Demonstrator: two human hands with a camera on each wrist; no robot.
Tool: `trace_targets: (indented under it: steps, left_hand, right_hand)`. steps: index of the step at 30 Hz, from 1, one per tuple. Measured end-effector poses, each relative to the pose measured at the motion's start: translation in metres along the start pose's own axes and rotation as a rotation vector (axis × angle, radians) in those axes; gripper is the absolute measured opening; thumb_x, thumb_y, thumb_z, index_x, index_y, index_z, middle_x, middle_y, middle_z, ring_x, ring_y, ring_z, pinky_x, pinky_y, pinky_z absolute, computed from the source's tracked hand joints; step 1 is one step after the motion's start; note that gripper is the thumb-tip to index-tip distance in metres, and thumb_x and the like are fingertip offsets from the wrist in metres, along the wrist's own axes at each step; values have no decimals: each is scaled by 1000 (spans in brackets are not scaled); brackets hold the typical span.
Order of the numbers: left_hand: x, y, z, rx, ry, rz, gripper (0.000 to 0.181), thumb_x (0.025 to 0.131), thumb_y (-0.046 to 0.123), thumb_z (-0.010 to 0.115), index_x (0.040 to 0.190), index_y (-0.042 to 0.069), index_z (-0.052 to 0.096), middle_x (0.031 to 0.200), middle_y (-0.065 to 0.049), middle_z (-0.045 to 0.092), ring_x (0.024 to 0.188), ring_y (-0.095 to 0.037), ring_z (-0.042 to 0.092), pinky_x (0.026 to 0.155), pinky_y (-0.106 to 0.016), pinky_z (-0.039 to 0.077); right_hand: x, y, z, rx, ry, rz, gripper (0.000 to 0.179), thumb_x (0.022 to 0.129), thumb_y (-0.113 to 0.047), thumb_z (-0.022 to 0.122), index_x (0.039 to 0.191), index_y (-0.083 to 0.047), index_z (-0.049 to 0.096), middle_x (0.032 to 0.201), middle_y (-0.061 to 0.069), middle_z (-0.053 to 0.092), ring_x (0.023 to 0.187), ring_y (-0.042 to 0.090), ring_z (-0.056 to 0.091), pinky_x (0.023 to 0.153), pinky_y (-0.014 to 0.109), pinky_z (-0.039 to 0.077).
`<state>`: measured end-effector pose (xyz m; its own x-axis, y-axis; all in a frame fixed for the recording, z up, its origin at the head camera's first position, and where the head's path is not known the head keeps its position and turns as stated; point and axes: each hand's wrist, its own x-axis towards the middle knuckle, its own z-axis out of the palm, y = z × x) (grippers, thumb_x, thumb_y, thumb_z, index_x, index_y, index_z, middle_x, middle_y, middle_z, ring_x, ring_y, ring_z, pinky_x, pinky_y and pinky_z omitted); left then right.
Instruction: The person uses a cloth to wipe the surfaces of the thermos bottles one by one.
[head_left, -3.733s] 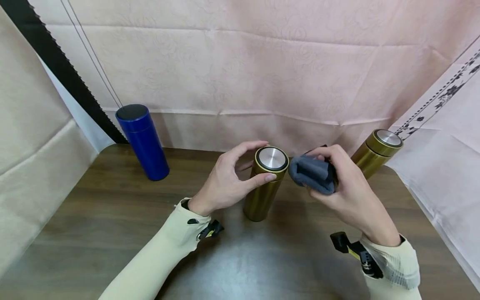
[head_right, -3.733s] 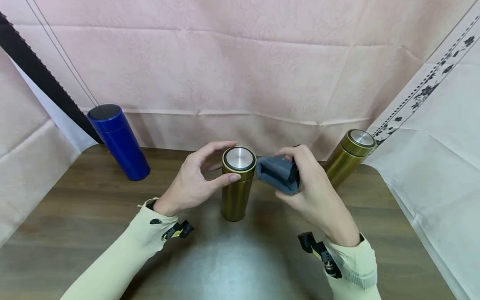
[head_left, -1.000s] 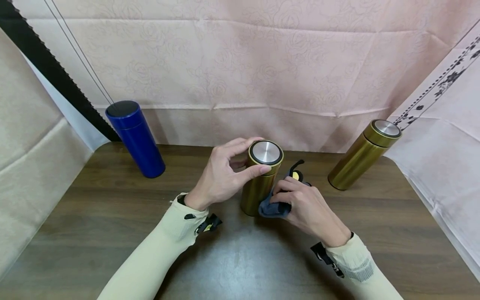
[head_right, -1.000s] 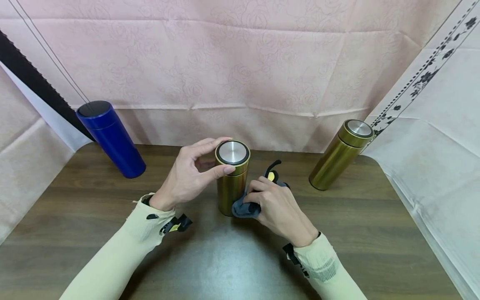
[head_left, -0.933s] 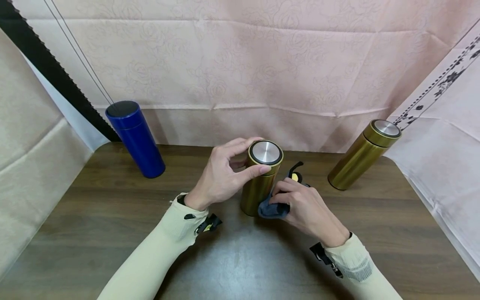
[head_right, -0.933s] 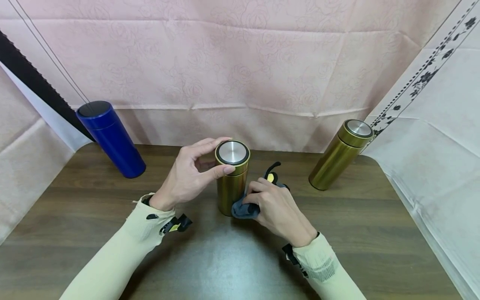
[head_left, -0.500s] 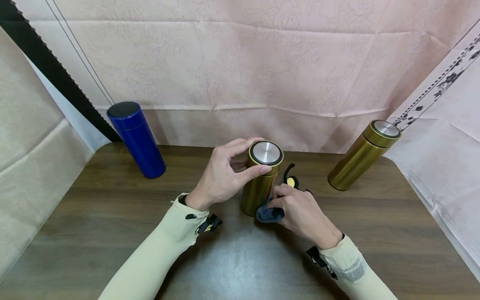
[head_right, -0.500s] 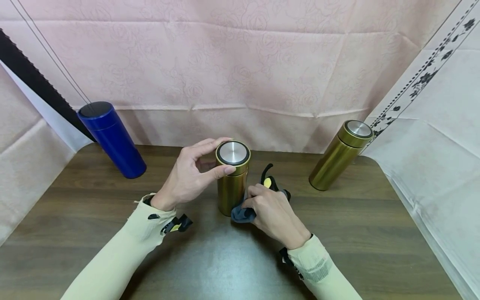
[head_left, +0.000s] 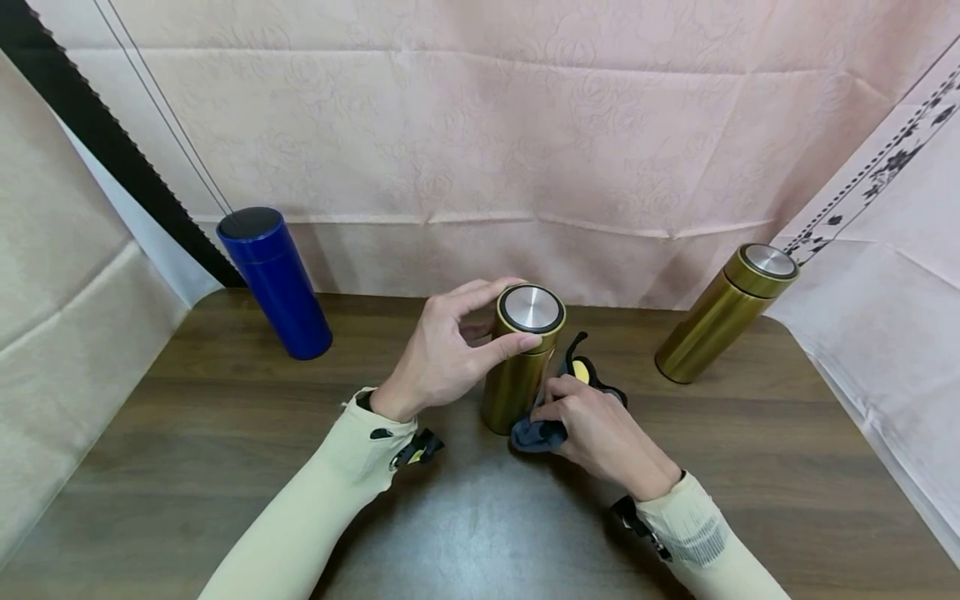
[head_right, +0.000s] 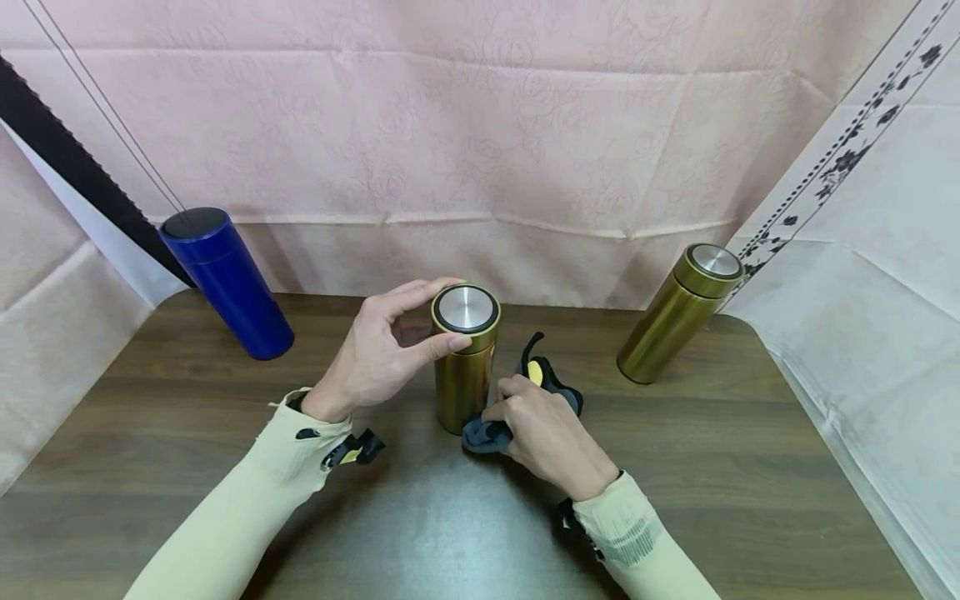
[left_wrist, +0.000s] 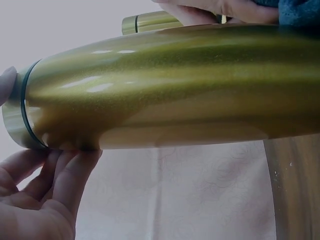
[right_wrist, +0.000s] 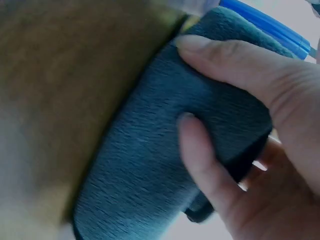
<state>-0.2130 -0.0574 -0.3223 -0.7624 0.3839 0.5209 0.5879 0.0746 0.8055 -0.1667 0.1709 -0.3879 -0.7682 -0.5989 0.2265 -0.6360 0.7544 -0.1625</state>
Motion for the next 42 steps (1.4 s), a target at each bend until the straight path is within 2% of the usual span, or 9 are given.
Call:
trace_targets:
  steps: [5, 9, 12, 16, 20, 25, 31, 35, 42]
  left_hand:
    - [-1, -1, 1, -3, -6, -26, 50, 87, 23, 83, 134, 21, 66, 111, 5, 70, 107, -7, 67, 95, -26, 60]
    - [0, 0, 2, -15, -7, -27, 49, 87, 22, 83, 133, 21, 67, 112, 5, 70, 106, -6, 68, 95, -26, 60]
    - [0, 1, 2, -23, -7, -20, 49, 87, 21, 84, 133, 20, 67, 113, 5, 71, 107, -7, 68, 95, -26, 59]
    - [1, 1, 2, -30, -8, -12, 49, 87, 19, 84, 133, 19, 67, 113, 3, 71, 107, -7, 68, 96, -27, 59]
    - [0, 1, 1, -31, -6, -6, 49, 87, 20, 84, 133, 20, 67, 112, 4, 70, 108, -7, 66, 97, -28, 59]
    - [0, 1, 0, -38, -12, -11, 48, 87, 21, 83, 133, 23, 67, 114, 7, 70, 112, -7, 64, 100, -29, 58]
    - [0, 1, -1, -22, -15, -7, 48, 88, 24, 83, 133, 25, 67, 115, 8, 70, 111, -6, 64, 98, -29, 59]
    - [0, 1, -1, -5, -12, 3, 48, 88, 24, 83, 133, 25, 67, 115, 9, 70, 111, -6, 64, 96, -29, 60]
    - [0, 2, -2, -3, -19, -14, 48, 88, 25, 83, 133, 25, 67, 116, 9, 70, 110, -5, 65, 93, -28, 61]
  right_hand:
    - [-5, 0, -18, 36, -89, 23, 40, 72, -7, 91, 105, -22, 75, 100, -7, 57, 89, 8, 59, 75, 26, 57]
    - [-11, -2, -39, -4, -74, 12, 51, 68, 1, 89, 112, -19, 71, 105, -6, 58, 94, 10, 60, 81, 32, 57]
    - [-14, -8, -53, -88, 30, -38, 49, 68, -3, 89, 111, -21, 72, 104, -7, 59, 90, 10, 61, 73, 32, 57]
    - [-16, -19, -66, -198, 228, -119, 47, 67, -13, 92, 110, -24, 75, 98, -7, 60, 84, 10, 59, 58, 31, 53]
    - [-12, -31, -73, -237, 403, -218, 49, 65, -15, 92, 112, -20, 76, 93, -1, 60, 81, 17, 55, 60, 33, 49]
    - [-6, -40, -72, -280, 558, -293, 53, 65, -11, 88, 116, -17, 76, 90, 5, 59, 79, 27, 51, 68, 42, 43]
    - [0, -47, -63, -263, 693, -344, 41, 84, -3, 63, 122, -12, 74, 82, 7, 54, 71, 26, 48, 63, 42, 44]
    - [4, -50, -51, -263, 727, -362, 43, 90, 3, 52, 125, -9, 72, 79, 5, 51, 68, 22, 47, 59, 38, 43]
    - [6, -48, -32, -199, 654, -323, 66, 71, 6, 81, 134, -10, 67, 81, 4, 52, 72, 21, 49, 63, 36, 47]
